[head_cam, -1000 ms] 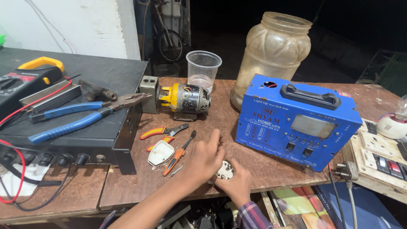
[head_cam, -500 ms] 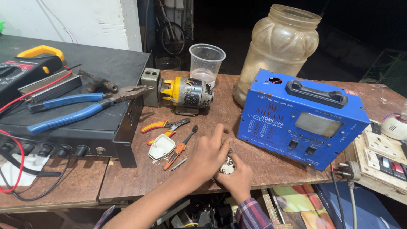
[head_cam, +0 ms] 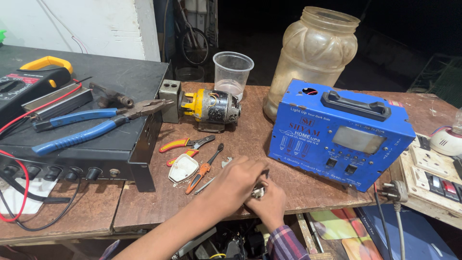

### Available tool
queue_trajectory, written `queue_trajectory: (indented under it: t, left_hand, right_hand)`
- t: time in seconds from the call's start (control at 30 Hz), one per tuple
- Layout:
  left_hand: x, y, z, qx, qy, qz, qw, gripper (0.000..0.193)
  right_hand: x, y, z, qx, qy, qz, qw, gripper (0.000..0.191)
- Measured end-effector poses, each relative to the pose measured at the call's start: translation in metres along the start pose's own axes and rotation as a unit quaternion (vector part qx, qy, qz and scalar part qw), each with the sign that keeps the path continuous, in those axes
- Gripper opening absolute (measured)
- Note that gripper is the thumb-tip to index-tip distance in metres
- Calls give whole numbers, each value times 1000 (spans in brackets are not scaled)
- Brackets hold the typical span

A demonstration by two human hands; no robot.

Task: The person disassembles a white electrical socket, removes internal metal contacts, and reassembles the socket using a screwdriver. The task involves handling small components and tools on a workbench.

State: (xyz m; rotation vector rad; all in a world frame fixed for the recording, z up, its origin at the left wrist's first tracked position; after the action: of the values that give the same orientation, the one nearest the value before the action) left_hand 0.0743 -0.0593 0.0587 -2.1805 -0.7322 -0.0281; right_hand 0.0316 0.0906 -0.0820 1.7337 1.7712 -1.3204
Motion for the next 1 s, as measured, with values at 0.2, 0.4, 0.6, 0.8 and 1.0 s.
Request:
queue_trajectory:
  t: [0.2,0.4,0.6,0.8,1.0]
  left_hand:
    - [10,1,-6,-39,-38,45,998,21]
    - [13,5,-5,-43,-57,60,996,31]
    - [11,8,-2,-15,-64,64,996,34]
    - [4,9,3,-20,-71,31,997,28]
    - [1,10,4,-16,-82,22,996,25]
  right_hand:
    - [-7,-2,-6,14,5,-7,1000,44]
    - [-13,-6,-12,-1,7,-17,1000,41]
    - [-15,-8,-13,12,32,-23,999,47]
    - [-8,-14,-9,-21,61,49,997,50]
    - [-4,-18,-7,-32,75,57,995,50]
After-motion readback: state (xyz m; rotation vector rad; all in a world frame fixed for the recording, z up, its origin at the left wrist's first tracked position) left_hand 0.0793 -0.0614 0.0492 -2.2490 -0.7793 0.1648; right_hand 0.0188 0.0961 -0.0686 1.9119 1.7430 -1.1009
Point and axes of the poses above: each hand's wrist, its own y-axis away from the middle knuckle, its own z-axis out of the palm, x = y × z, the point moved 5 cm from there along -y, towards the middle knuckle, and after that the axes turned 8 degrees about -y, right-handed, at the moved point
